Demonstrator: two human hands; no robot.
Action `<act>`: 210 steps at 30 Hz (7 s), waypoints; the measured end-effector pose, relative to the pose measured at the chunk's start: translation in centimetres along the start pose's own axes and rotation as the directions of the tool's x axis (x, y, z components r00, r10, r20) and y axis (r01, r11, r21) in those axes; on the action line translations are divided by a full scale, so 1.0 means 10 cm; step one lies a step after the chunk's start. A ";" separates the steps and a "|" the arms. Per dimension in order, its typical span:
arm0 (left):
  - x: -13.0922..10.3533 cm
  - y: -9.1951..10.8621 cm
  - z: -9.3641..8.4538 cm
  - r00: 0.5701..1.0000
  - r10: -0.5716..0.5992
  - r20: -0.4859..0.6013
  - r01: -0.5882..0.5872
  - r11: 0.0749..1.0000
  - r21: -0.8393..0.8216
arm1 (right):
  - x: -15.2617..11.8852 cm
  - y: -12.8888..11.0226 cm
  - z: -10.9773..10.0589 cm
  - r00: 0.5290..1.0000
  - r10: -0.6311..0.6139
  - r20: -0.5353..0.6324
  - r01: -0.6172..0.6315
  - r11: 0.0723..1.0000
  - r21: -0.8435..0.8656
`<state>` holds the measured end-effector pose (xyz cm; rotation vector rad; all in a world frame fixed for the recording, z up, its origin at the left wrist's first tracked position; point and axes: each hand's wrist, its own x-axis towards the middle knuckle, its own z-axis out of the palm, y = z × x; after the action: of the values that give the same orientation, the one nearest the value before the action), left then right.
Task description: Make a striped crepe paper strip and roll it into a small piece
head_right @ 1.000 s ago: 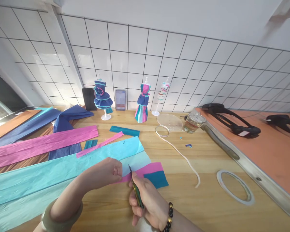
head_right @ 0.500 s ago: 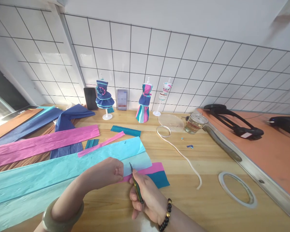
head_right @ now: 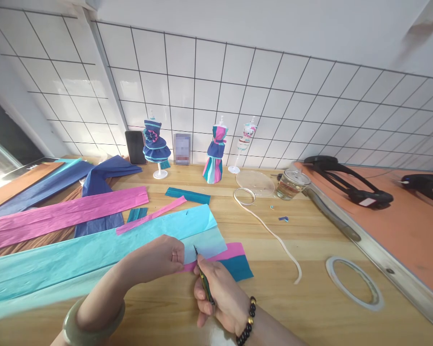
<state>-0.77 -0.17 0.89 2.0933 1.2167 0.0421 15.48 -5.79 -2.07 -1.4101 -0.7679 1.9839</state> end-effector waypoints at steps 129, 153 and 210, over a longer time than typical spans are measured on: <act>0.30 0.21 0.47 0.953 0.298 -0.063 -0.196 0.758 0.622 | 0.35 -0.71 -1.27 0.504 -0.517 0.692 0.377 -0.589 -0.715; 0.33 0.28 0.40 0.969 0.247 0.014 -0.201 0.749 0.632 | 0.38 -0.70 -1.28 0.518 -0.520 0.680 0.359 -0.589 -0.724; 0.27 0.27 0.43 0.949 0.314 -0.042 -0.208 0.719 0.663 | 0.35 -0.71 -1.18 0.517 -0.485 0.705 0.358 -0.626 -0.693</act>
<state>4.26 -1.31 -1.60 2.9250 1.1028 -0.1167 26.73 2.93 -2.27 -0.9980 -2.7586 -0.1835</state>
